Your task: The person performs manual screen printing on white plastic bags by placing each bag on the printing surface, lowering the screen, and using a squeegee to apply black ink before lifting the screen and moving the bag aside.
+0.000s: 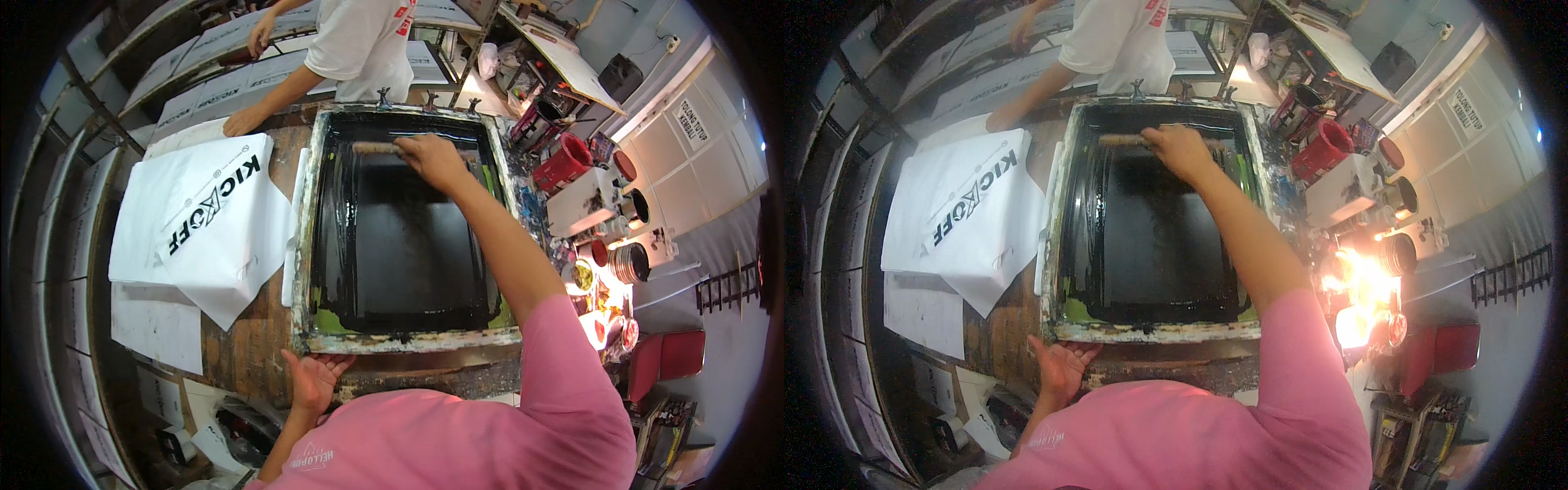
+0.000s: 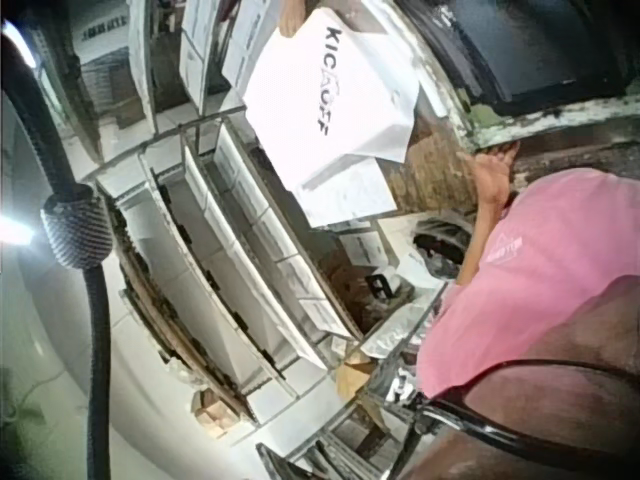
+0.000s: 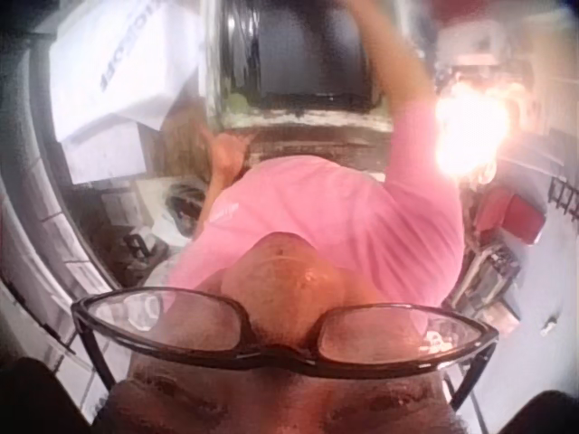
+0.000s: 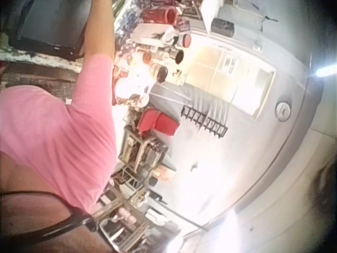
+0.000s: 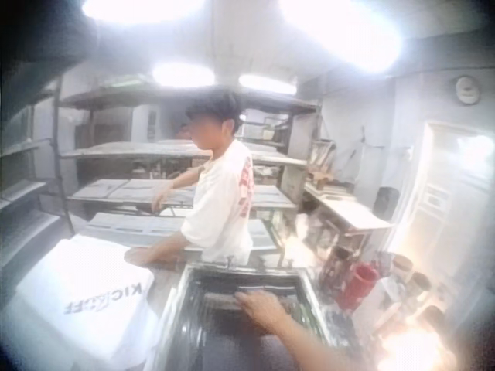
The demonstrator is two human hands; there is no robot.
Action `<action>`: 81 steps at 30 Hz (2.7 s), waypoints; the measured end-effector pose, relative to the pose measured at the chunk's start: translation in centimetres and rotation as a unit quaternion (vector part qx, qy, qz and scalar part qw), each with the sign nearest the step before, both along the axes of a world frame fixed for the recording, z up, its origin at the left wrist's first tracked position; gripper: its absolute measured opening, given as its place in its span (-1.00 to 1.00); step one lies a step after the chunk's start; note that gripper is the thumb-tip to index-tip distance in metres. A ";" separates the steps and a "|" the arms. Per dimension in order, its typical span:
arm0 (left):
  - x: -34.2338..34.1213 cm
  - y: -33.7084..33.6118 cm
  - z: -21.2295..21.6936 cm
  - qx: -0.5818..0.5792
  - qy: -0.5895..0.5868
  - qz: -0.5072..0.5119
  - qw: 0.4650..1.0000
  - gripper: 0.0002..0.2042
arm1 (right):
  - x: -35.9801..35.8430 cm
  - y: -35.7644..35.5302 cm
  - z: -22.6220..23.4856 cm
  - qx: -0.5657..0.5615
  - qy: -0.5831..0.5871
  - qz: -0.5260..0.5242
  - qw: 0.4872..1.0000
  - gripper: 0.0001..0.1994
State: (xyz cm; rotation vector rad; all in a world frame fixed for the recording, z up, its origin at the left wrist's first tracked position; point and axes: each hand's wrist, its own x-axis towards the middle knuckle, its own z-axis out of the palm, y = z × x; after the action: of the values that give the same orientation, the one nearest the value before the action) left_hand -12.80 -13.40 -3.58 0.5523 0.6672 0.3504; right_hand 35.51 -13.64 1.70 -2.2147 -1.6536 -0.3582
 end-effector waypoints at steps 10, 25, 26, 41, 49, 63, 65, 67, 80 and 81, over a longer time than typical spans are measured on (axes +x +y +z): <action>-0.7 0.3 -0.5 0.048 0.019 -0.066 0.996 0.14 | 5.3 4.7 -3.4 -0.040 -0.045 -0.021 0.998 -0.71; -0.5 0.9 -1.0 -0.013 -0.070 -0.022 0.997 0.05 | -15.5 -9.3 -1.9 -0.048 0.007 -0.032 0.998 -0.68; -0.7 1.0 -1.3 -0.016 -0.081 -0.027 0.996 0.06 | -17.1 -10.4 -1.7 -0.047 0.014 -0.031 0.998 -0.68; -0.6 0.7 -1.5 0.023 -0.095 -0.041 0.994 0.06 | -27.0 -16.4 2.7 -0.146 0.078 -0.050 0.985 -0.65; -0.8 0.6 -1.2 -0.006 -0.166 -0.025 0.986 0.03 | -30.4 -17.9 3.9 -0.086 -0.009 -0.092 0.992 -0.64; 4.6 3.9 4.8 0.749 0.228 -0.080 0.617 -0.06 | -23.1 -12.4 20.3 0.104 -0.138 -0.102 0.980 -0.67; 5.0 3.7 2.9 0.824 0.357 -0.100 0.429 -0.03 | -22.0 -11.5 21.8 0.125 -0.139 -0.094 0.978 -0.66; 4.5 2.8 0.7 0.828 0.397 -0.147 0.367 0.01 | -21.2 -10.8 23.2 0.126 -0.122 -0.094 0.980 -0.65; 12.4 4.6 8.7 0.809 0.184 0.052 0.555 -0.51 | -19.9 -8.1 29.4 0.124 -0.061 -0.149 0.979 -0.53; 13.0 4.9 9.9 0.775 0.199 0.055 0.597 -0.51 | -19.9 -7.6 30.1 0.097 -0.025 -0.180 0.979 -0.54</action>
State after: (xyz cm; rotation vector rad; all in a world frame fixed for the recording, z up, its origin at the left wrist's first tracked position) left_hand 0.21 -8.55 6.31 2.3569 0.6888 0.9400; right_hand 15.60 -21.28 31.84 -2.3626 -1.1754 -0.6439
